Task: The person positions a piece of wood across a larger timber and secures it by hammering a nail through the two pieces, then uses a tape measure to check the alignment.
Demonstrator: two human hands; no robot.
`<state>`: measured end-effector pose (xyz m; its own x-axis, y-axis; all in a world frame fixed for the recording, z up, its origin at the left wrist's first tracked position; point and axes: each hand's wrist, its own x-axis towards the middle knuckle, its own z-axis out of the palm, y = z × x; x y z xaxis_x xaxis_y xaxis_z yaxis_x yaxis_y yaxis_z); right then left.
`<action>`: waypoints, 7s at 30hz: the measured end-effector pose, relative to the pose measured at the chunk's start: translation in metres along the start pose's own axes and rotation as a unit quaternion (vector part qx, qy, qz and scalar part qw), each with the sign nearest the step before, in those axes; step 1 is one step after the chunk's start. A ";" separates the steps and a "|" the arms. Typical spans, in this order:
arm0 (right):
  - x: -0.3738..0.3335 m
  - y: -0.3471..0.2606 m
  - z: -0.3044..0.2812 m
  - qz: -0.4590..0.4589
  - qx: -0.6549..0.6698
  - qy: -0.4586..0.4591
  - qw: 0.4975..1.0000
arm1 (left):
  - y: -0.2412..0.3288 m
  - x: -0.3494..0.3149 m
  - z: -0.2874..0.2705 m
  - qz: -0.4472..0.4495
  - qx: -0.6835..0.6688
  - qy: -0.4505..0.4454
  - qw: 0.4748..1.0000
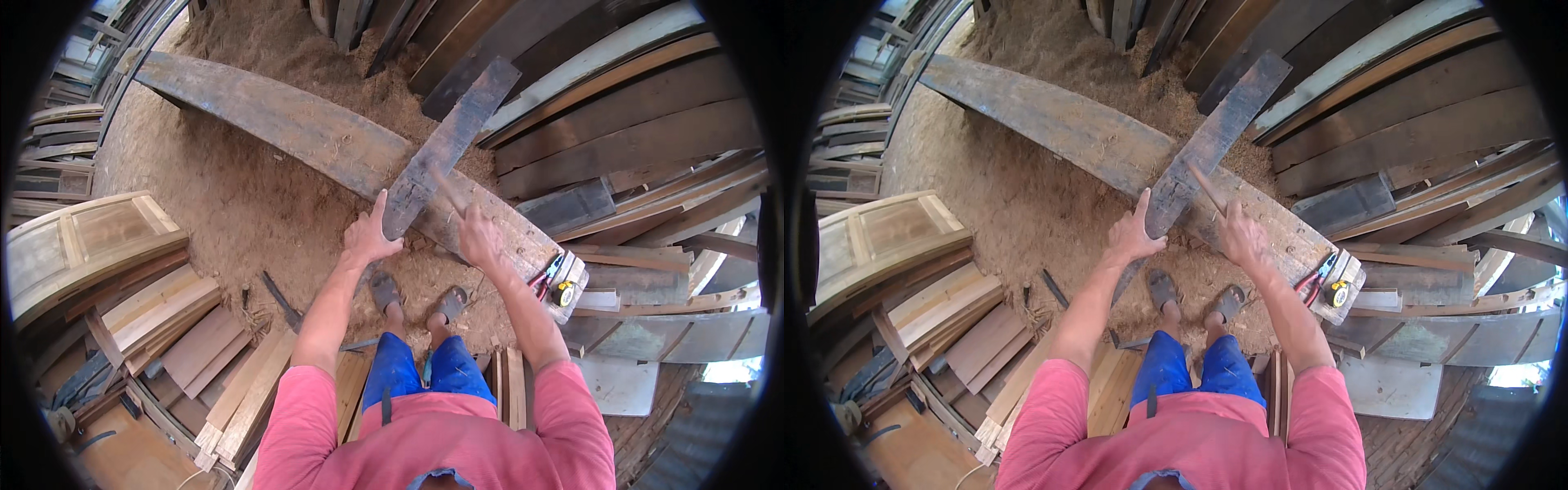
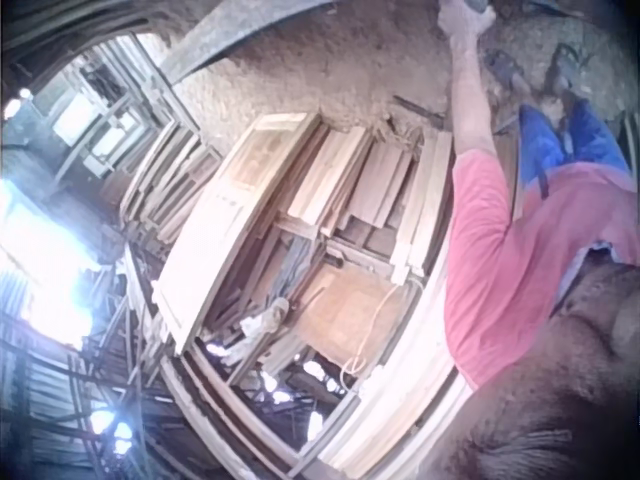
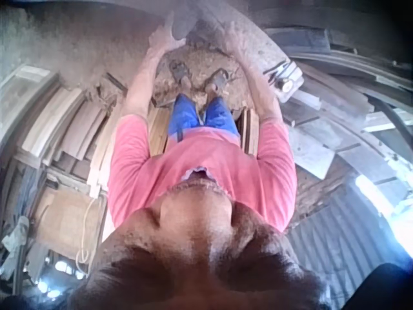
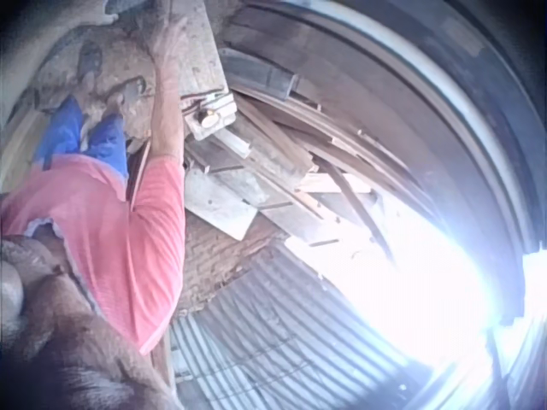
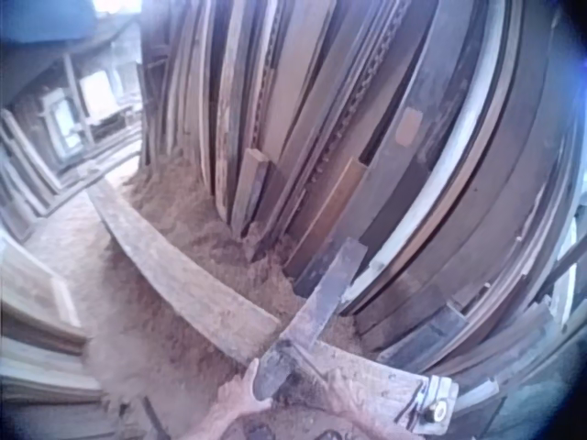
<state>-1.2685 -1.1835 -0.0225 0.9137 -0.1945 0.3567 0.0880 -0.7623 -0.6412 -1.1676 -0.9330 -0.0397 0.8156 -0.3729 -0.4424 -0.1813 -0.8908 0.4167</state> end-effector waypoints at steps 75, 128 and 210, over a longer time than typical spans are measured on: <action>-0.080 -0.063 0.014 0.203 -0.003 -0.045 0.978 | -0.027 0.002 0.021 -0.083 -0.011 0.087 0.993; -0.040 -0.082 -0.033 0.231 -0.019 -0.190 0.954 | -0.030 -0.008 0.035 -0.085 -0.022 0.092 0.992; 0.021 0.024 -0.048 0.077 0.156 0.045 0.984 | -0.053 0.155 -0.041 0.151 0.142 0.251 0.945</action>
<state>-1.2656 -1.2355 0.0020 0.8878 -0.3583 0.2888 0.0816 -0.4951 -0.8650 -1.0095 -0.9329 -0.0978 0.8481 -0.5147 0.1260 -0.5299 -0.8237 0.2018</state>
